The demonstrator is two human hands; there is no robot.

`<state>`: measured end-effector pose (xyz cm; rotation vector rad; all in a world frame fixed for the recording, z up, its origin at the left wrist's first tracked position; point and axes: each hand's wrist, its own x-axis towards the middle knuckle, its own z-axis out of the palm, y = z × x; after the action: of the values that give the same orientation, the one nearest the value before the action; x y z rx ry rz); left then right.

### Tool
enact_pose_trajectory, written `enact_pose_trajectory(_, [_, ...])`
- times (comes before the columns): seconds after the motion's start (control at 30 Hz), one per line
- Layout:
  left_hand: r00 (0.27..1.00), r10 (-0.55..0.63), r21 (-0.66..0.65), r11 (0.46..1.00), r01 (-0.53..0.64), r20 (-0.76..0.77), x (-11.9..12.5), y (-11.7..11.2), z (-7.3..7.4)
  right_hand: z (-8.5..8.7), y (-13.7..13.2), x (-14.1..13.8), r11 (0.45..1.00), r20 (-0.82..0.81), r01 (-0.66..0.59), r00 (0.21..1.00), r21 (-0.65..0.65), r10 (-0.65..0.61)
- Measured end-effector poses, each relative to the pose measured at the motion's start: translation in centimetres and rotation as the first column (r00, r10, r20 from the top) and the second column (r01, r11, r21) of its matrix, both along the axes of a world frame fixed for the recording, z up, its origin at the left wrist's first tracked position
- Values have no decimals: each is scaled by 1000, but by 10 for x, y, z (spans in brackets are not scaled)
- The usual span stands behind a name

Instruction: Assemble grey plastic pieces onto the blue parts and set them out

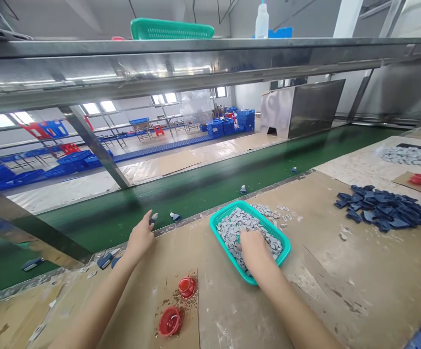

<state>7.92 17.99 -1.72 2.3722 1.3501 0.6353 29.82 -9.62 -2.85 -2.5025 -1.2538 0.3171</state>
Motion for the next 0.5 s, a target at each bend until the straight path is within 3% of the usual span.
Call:
enact_pose_trajectory(0.13, [997,51,46,998,-49,-49,15,13,-2,-9,-3,4,999,-6,-39,999,-3,39])
enact_pose_trajectory(0.27, [988,152,59,987,-149,-37,34,7,-5,-12,-7,5,996,-18,-69,997,60,70])
enact_pose_trajectory(0.37, [986,167,-36,985,-168,-24,48,1,-5,-9,-11,3,975,-86,-51,994,216,71])
enact_pose_trajectory(0.5, [984,137,-196,974,-113,114,54,-5,4,1,-15,0,878,-341,35,928,477,149])
